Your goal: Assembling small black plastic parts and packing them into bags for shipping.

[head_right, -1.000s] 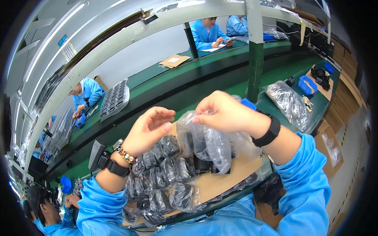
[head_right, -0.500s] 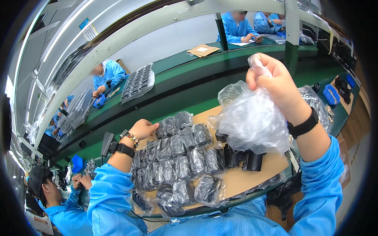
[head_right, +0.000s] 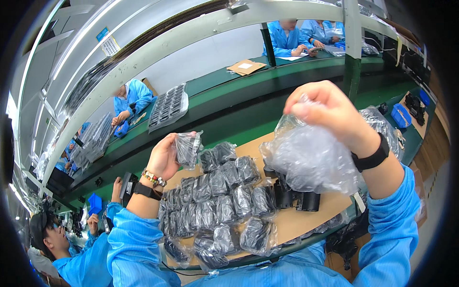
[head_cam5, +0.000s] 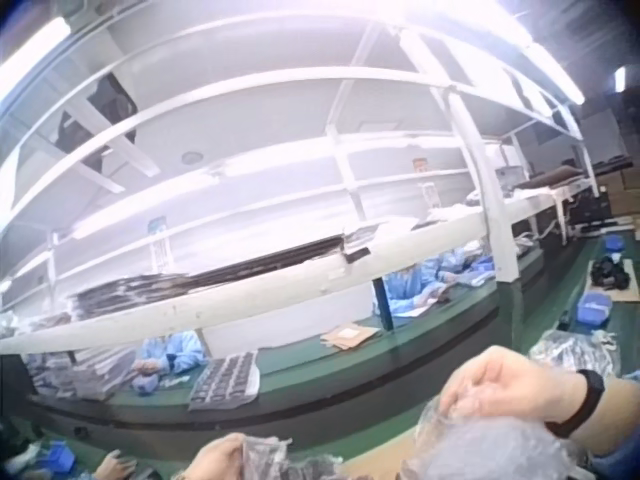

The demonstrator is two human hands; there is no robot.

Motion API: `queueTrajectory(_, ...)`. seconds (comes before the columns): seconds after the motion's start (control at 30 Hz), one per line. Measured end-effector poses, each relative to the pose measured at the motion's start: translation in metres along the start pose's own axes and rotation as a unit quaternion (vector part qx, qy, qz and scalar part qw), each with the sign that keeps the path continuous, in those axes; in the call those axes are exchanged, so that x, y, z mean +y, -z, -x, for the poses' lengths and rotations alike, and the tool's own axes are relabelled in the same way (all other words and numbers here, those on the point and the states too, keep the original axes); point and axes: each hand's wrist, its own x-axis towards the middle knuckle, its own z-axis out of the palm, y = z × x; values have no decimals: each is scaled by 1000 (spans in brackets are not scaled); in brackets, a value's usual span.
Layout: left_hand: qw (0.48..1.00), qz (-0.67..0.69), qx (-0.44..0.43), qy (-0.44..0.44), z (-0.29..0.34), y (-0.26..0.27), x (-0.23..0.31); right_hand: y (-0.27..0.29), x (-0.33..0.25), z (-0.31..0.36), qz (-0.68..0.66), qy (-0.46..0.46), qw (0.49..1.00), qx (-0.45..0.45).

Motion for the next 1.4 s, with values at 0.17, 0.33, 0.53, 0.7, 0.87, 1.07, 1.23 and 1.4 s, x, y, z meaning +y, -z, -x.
queueTrajectory(0.17, 993, 22, -112, 2, -1, -59, 2, -26, -2, -5, 267, 149, 951, -39)
queueTrajectory(0.33, 977, 24, -207, 36, 7, -118, -3, -46, -8, -7, 430, 137, 885, -118)
queueTrajectory(0.53, 983, -68, -158, 68, -14, -123, -11, -21, 2, -5, 293, 159, 938, -99)
queueTrajectory(0.7, 745, -663, 9, -73, -43, -31, -16, -1, -1, 4, 214, 56, 975, -27)
queueTrajectory(0.87, 676, -732, 77, 38, -36, -6, -37, 9, 5, 11, 189, 34, 981, 17)
queueTrajectory(1.07, 949, -298, 98, 30, -44, 36, -66, 8, 14, 12, 170, 102, 980, -14)
queueTrajectory(1.23, 999, 43, 12, 6, -31, 2, -45, 0, 23, 9, 58, 136, 986, 80)
queueTrajectory(1.4, 992, 111, -64, 0, -21, -61, -31, -10, 26, -2, 208, 83, 975, 14)
